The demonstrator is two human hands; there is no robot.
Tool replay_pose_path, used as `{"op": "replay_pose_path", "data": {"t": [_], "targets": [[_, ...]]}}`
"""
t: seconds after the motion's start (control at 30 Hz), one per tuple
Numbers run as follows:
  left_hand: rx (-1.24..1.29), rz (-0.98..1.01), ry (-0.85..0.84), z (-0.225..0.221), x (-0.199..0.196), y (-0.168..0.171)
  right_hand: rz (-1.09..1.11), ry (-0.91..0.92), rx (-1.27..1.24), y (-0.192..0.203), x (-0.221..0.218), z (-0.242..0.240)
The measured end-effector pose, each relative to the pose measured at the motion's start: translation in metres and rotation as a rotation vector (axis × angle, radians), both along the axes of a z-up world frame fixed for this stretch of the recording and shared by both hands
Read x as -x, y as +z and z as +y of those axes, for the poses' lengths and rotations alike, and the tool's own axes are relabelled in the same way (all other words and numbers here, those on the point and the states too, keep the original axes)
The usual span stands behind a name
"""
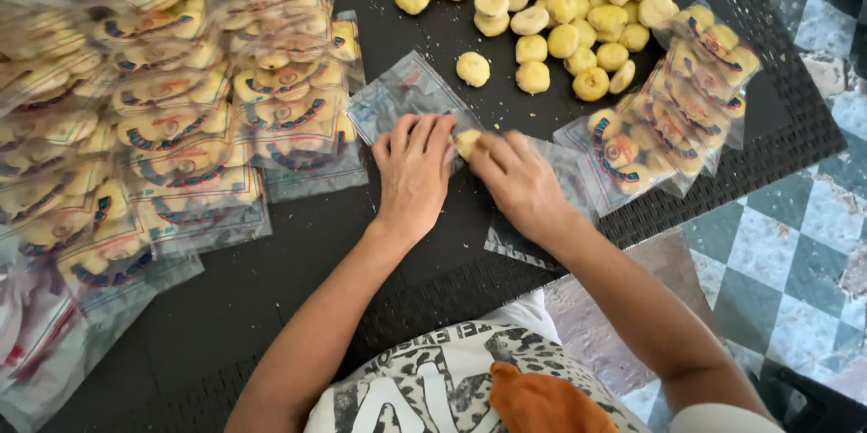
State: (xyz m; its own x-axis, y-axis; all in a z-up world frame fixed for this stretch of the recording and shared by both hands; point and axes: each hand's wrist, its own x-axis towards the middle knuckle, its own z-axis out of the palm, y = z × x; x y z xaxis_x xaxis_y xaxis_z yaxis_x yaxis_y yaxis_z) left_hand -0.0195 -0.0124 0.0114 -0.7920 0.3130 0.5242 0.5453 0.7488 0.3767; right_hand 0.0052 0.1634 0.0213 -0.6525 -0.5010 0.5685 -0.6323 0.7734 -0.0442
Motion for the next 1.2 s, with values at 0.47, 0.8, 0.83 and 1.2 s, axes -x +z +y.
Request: {"op": "replay_pose_path", "data": {"t": [0.47,0.8,0.83,1.2], "targets": [[-0.001,0.103,-0.163,-0.012,-0.002,0.0,-0.321,0.013,0.188,-0.02,0.047,0.006],[0.186,0.21,-0.064,-0.035,-0.01,-0.043,-0.296,-0.055,0.027,-0.011,0.007,0.002],[0.191,0.211,-0.064,-0.037,-0.011,-0.039,-0.295,-0.054,0.031,-0.014,0.008,0.002],[0.218,0.302,0.023,-0.038,-0.008,-0.026,-0.372,-0.249,-0.334,-0.028,0.009,-0.007]]}}
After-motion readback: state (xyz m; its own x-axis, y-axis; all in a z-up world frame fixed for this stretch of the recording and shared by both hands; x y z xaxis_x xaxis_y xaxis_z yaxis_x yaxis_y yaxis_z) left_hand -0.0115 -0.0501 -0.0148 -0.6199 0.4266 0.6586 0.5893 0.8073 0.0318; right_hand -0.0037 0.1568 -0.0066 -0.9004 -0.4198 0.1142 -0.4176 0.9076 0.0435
